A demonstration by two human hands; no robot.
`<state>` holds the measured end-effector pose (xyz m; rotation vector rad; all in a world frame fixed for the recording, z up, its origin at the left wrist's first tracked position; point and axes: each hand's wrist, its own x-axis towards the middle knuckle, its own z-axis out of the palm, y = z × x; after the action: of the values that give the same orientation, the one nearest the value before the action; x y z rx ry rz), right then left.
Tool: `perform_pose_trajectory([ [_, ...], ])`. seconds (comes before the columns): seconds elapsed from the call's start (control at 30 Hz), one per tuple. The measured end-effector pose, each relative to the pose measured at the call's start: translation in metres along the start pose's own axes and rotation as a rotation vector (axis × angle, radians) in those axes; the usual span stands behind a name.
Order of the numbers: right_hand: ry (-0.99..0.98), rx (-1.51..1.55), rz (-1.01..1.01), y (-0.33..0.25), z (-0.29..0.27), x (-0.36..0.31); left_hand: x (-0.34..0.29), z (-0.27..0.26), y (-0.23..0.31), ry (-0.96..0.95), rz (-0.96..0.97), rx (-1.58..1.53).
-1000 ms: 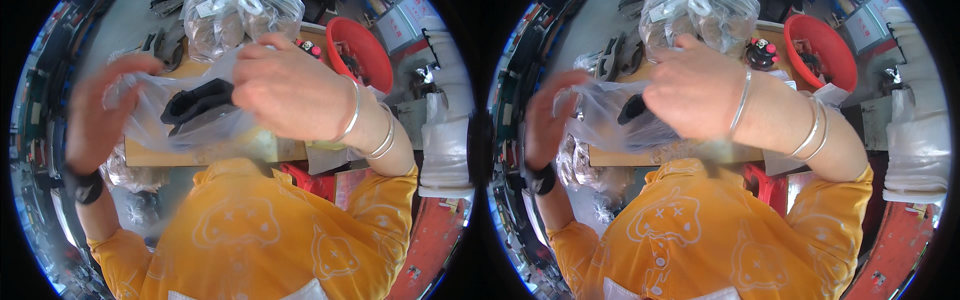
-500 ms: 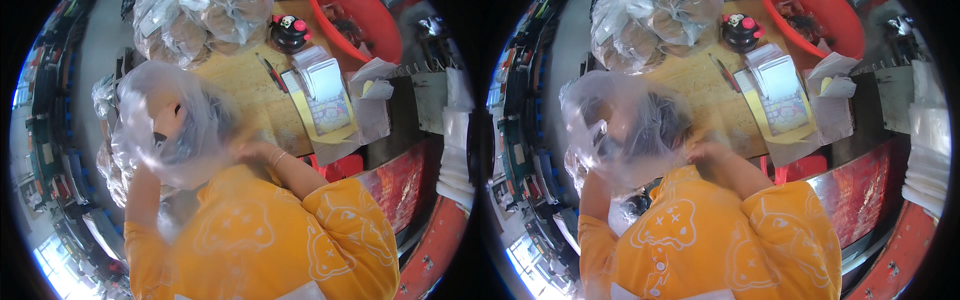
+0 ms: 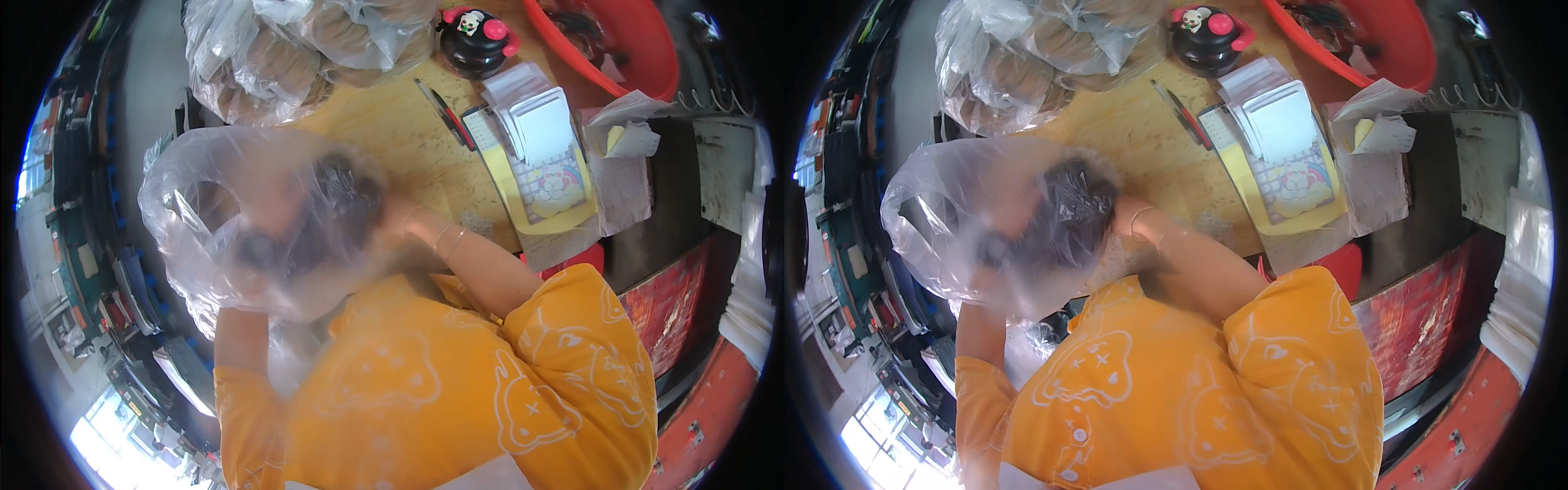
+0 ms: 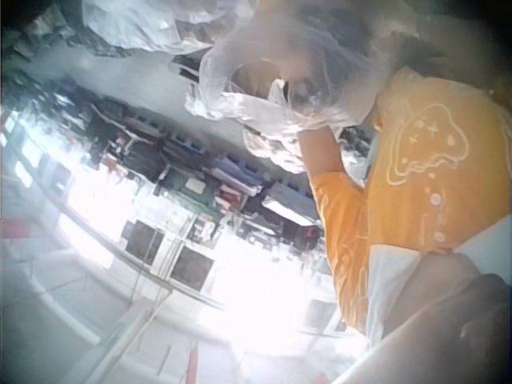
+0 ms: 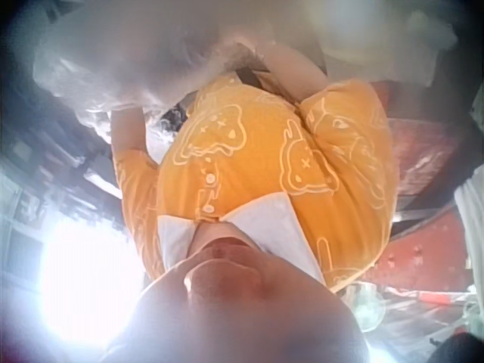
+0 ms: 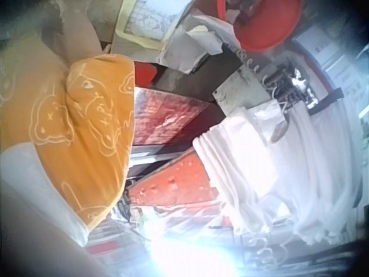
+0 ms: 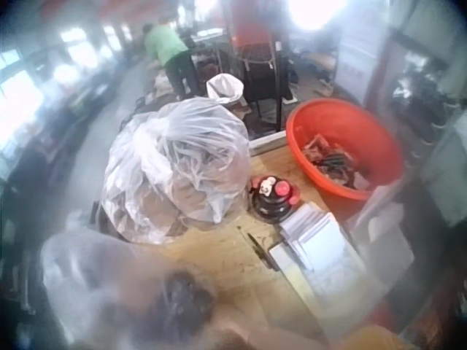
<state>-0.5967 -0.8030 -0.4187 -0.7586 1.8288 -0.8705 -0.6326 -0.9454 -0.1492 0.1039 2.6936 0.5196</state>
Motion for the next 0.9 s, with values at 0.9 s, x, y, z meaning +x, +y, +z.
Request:
perform_pose_trajectory([
  [0.9,0.387,0.283,-0.964,-0.215,-0.158,-0.139,-0.144,-0.026,-0.072,0.025,-0.266,0.0],
])
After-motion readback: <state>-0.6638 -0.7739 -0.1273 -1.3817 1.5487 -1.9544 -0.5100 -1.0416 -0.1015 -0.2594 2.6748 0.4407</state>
